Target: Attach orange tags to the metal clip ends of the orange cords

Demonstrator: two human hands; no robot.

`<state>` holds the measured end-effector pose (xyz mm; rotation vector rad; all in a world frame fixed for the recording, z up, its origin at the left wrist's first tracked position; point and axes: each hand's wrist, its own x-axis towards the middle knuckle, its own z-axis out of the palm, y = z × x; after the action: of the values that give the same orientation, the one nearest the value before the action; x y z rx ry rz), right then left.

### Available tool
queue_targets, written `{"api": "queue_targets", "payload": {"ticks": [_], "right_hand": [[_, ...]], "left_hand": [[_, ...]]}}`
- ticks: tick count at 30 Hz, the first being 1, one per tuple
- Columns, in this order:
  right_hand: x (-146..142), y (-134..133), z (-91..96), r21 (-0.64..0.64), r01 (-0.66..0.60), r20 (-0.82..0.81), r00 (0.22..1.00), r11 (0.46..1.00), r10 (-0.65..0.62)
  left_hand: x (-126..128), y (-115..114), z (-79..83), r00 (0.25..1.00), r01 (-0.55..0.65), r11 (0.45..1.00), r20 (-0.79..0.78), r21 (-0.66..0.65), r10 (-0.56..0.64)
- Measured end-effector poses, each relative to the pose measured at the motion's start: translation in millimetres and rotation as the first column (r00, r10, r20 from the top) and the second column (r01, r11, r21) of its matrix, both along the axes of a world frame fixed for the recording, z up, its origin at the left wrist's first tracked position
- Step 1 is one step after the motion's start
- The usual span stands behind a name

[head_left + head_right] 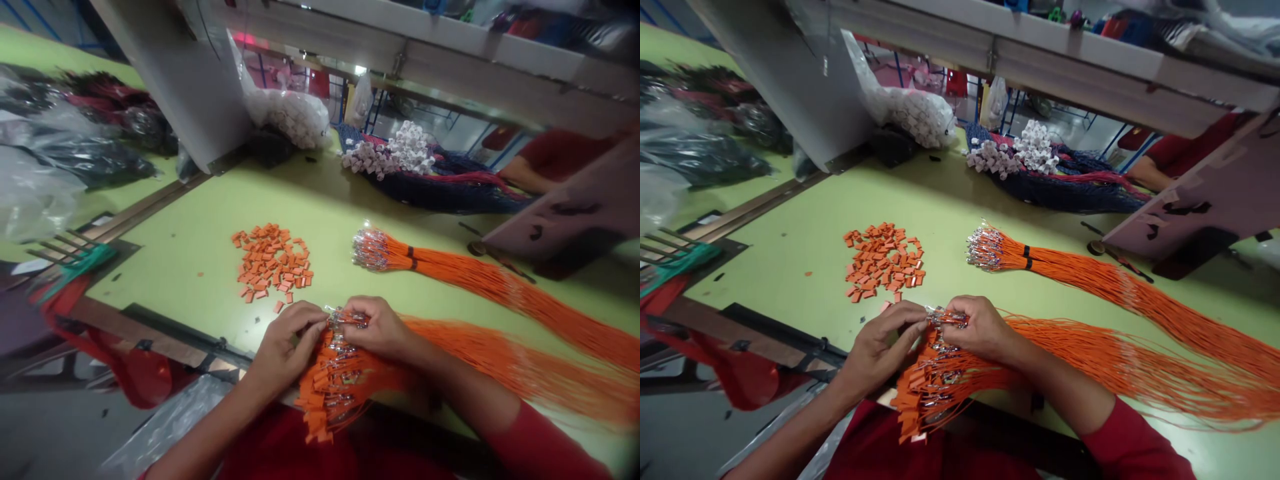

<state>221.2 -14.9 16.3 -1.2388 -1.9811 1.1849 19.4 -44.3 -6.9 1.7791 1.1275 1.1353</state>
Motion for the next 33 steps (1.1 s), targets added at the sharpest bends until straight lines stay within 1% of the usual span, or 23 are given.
{"api": "queue_targets", "payload": {"ticks": [2, 3, 5, 7, 9, 11, 12, 13, 14, 15, 17, 19, 20, 22, 25, 27, 30, 33], "right_hand": [[0, 0, -0.5, -0.015, 0.009, 0.004, 1.0, 1.0, -0.009], [0, 0, -0.3, -0.036, 0.015, -0.002, 1.0, 0.999, -0.015], [-1, -1, 1.2, -0.11, 0.018, -0.032, 0.999, 0.994, -0.022], [0, -2, 3.4, -0.194, 0.013, -0.064, 0.998, 0.981, -0.026], [0, -2, 5.7, -0.244, 0.007, -0.081, 0.996, 0.97, -0.027], [1, -1, 7.1, -0.263, 0.006, -0.09, 0.995, 0.965, -0.031], [1, -1, 7.4, -0.273, 0.005, -0.094, 0.995, 0.962, -0.031], [1, -1, 7.4, -0.281, 0.005, -0.096, 0.995, 0.96, -0.034], [1, -1, 7.1, -0.289, 0.007, -0.096, 0.995, 0.957, -0.036], [0, -1, 6.6, -0.291, 0.007, -0.093, 0.995, 0.957, -0.036], [0, -1, 5.0, -0.272, 0.004, -0.082, 0.996, 0.962, -0.028], [-1, -1, 3.4, -0.219, 0.005, -0.066, 0.998, 0.976, -0.02], [-1, -1, 2.8, -0.188, 0.006, -0.058, 0.998, 0.982, -0.017], [-1, -1, 2.5, -0.146, 0.002, -0.051, 0.999, 0.989, -0.009], [1, -1, 3.3, -0.145, -0.031, -0.048, 0.999, 0.989, 0.024], [0, -1, 3.5, -0.141, -0.046, -0.04, 0.998, 0.989, 0.04], [-1, -3, 2.3, -0.129, -0.045, -0.047, 0.998, 0.991, 0.039], [-2, -3, 0.9, -0.163, -0.034, -0.084, 0.996, 0.986, 0.02]], "left_hand": [[1, -1, 0.7, 1.0, -0.008, 1.0, -0.006, 0.004, 0.008], [1, -1, 0.8, 1.0, -0.015, 1.0, 0.008, -0.022, 0.015], [1, -1, 0.2, 0.998, -0.02, 0.992, 0.062, -0.127, 0.028], [1, -2, -0.7, 0.99, -0.002, 0.961, 0.136, -0.276, 0.042], [1, -2, -1.8, 0.976, 0.025, 0.914, 0.209, -0.406, 0.066], [1, -3, -2.9, 0.963, 0.044, 0.881, 0.253, -0.47, 0.088], [1, -3, -3.3, 0.961, 0.047, 0.877, 0.26, -0.478, 0.09], [1, -3, -3.5, 0.963, 0.046, 0.882, 0.255, -0.468, 0.085], [1, -3, -3.5, 0.968, 0.037, 0.9, 0.238, -0.434, 0.075], [1, -3, -3.2, 0.976, 0.022, 0.927, 0.211, -0.374, 0.062], [2, -3, -2.4, 0.99, 0.004, 0.977, 0.138, -0.212, 0.026], [4, -4, -1.6, 0.997, 0.026, 0.995, 0.081, -0.093, -0.019], [5, -4, -1.5, 0.997, 0.039, 0.996, 0.072, -0.078, -0.033], [8, -6, -2.1, 0.996, 0.03, 0.994, 0.091, -0.109, -0.02], [12, -10, -4.7, 0.989, -0.047, 0.984, 0.13, -0.174, 0.07], [14, -12, -6.8, 0.984, -0.08, 0.978, 0.139, -0.193, 0.108], [18, -17, -8.7, 0.982, -0.1, 0.977, 0.141, -0.191, 0.128], [16, -20, -8.9, 0.988, -0.111, 0.983, 0.089, -0.143, 0.125]]}}
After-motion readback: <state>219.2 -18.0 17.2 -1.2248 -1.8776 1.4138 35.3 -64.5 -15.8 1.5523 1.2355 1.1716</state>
